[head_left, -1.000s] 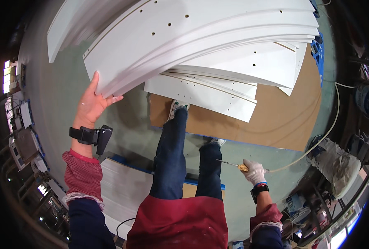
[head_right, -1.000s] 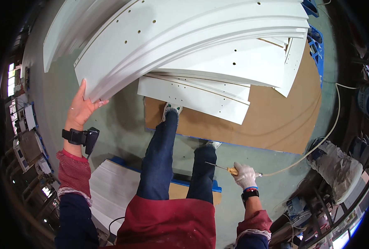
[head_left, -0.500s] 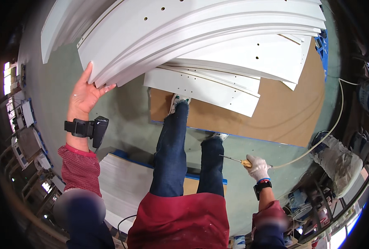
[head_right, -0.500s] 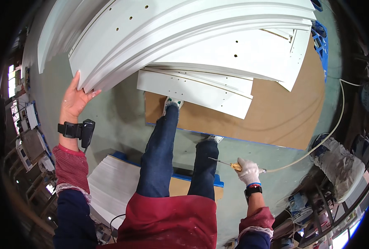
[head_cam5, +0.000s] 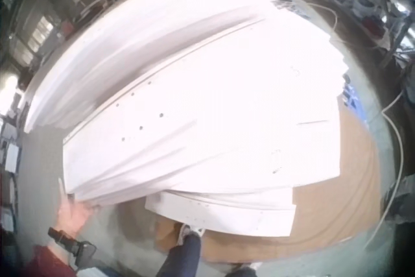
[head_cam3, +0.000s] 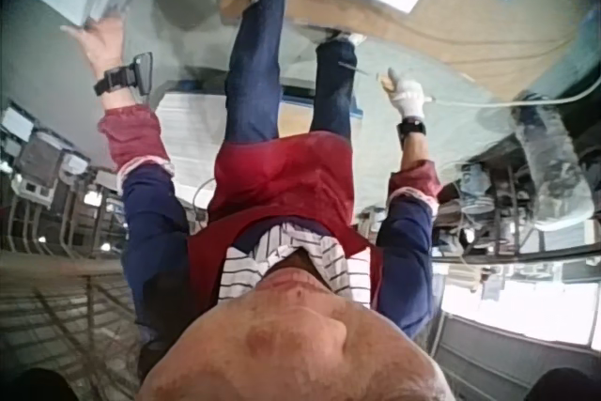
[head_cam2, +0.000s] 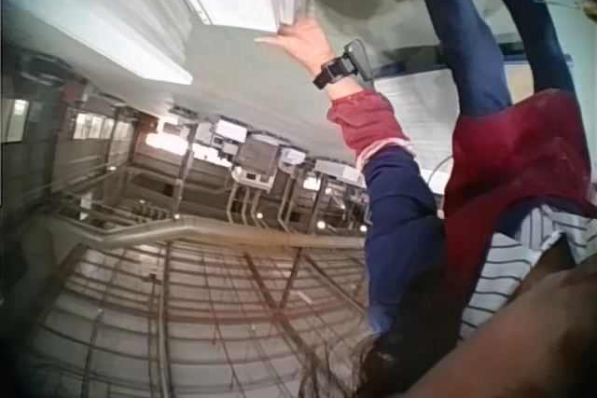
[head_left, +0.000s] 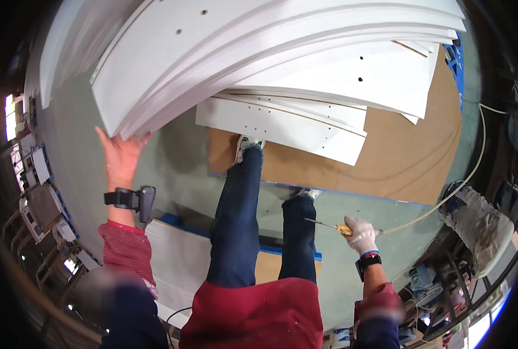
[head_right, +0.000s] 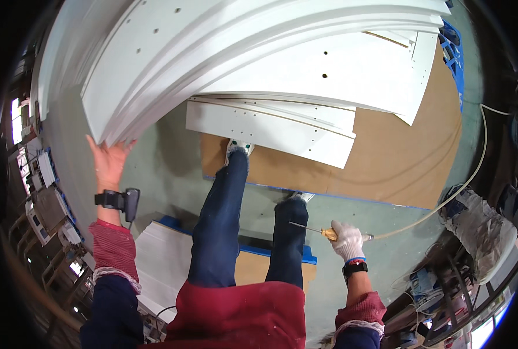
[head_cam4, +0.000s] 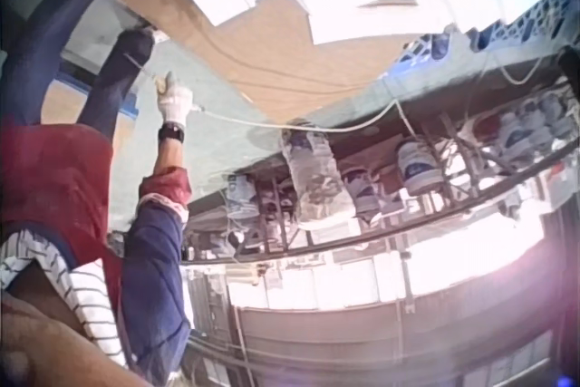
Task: The person repeatedly picks up white rectangular panels with pre-drilled holes from a stack on a workbench. They use a screwdriver to tap the edges of each panel before placing it back onto the stack. The person handles the panels one at a time in a repetitive cycle throughout the video.
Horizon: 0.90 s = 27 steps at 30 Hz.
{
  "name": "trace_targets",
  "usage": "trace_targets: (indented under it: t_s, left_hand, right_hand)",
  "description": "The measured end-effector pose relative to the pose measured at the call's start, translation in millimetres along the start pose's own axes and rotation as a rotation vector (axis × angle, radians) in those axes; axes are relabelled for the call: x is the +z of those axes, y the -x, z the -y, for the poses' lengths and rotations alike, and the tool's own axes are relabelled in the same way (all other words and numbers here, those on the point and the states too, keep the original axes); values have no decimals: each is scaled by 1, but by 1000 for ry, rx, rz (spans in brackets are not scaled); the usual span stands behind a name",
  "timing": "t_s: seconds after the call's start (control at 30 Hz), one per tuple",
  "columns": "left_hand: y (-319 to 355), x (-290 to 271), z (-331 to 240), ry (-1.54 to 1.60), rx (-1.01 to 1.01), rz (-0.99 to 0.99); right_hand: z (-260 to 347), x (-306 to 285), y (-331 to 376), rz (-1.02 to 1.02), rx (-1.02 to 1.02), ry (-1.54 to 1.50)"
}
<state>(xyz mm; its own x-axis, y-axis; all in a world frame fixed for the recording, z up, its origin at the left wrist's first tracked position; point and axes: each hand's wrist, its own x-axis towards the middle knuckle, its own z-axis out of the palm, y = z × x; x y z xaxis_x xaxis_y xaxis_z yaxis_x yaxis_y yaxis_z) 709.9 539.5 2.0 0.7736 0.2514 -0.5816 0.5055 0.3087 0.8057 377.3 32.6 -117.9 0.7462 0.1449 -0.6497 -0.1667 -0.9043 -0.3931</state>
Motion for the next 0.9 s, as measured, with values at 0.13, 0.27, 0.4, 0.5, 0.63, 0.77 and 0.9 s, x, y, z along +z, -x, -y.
trace_targets:
  t_s: [0.13,0.27,0.4,0.5,0.63,0.77,0.9]
  left_hand:
    - [-51,-65,135,-373,-232,-77]
    - [-144,-84,238,-1063,-28,-90]
    - [-185,-75,256,-929,-152,127]
    - [-183,-70,243,-919,-231,6]
    - [-172,-73,230,-835,-239,63]
    - [-162,-76,234,-741,-204,63]
    - [-145,-76,255,-683,-152,-69]
  right_hand:
    - [-22,18,3,7,41,-4]
    - [-50,40,12,47,129,37]
    - [-62,58,26,50,167,60]
    - [-57,65,30,49,155,16]
    - [-40,67,20,39,115,-26]
    - [-28,62,5,51,84,-13]
    - [-27,57,-5,80,88,6]
